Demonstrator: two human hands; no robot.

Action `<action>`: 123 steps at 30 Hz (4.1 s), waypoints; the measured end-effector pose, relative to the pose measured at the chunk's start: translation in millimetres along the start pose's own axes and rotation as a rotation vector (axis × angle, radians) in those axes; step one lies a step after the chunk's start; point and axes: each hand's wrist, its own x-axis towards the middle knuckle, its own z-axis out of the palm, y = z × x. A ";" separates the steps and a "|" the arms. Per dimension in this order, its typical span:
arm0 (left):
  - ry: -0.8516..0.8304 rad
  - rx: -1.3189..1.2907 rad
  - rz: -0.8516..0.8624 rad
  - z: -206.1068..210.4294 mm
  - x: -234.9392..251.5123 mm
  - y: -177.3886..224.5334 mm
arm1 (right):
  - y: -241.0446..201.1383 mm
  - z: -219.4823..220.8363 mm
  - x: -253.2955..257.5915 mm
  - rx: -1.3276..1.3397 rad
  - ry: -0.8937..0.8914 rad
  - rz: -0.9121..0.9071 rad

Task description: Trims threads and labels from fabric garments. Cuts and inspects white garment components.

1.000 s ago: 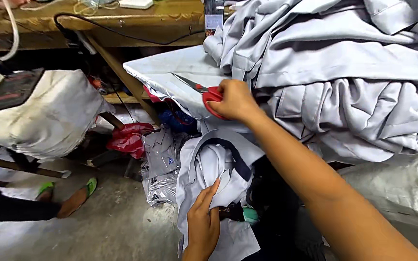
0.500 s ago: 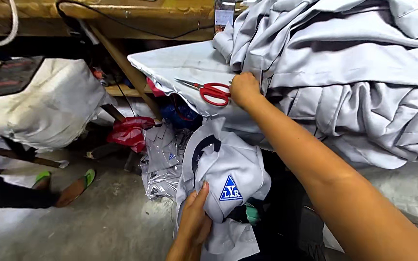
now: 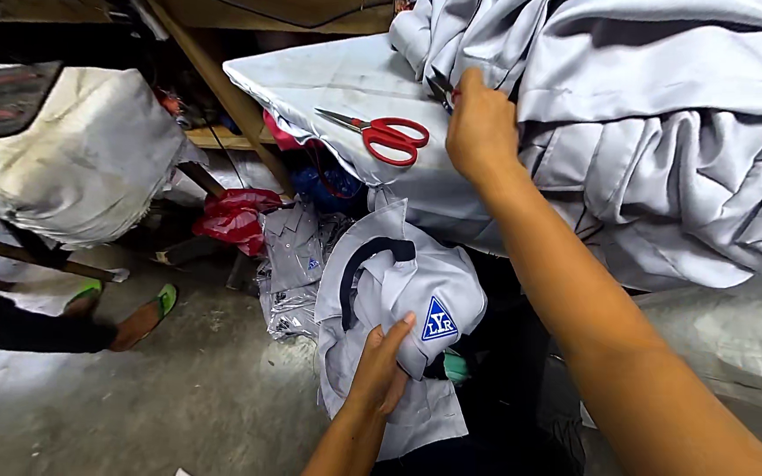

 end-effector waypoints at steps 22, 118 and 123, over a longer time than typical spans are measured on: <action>-0.026 -0.002 -0.023 13.2 12.6 -8.9 | 106.5 -0.7 -223.3 0.516 -0.087 -0.223; 0.074 0.107 0.128 14.9 8.2 -37.2 | 99.1 34.8 -248.6 0.478 0.035 -0.280; 0.065 0.095 0.116 14.3 8.6 -38.6 | 101.8 36.0 -246.9 0.479 0.024 -0.297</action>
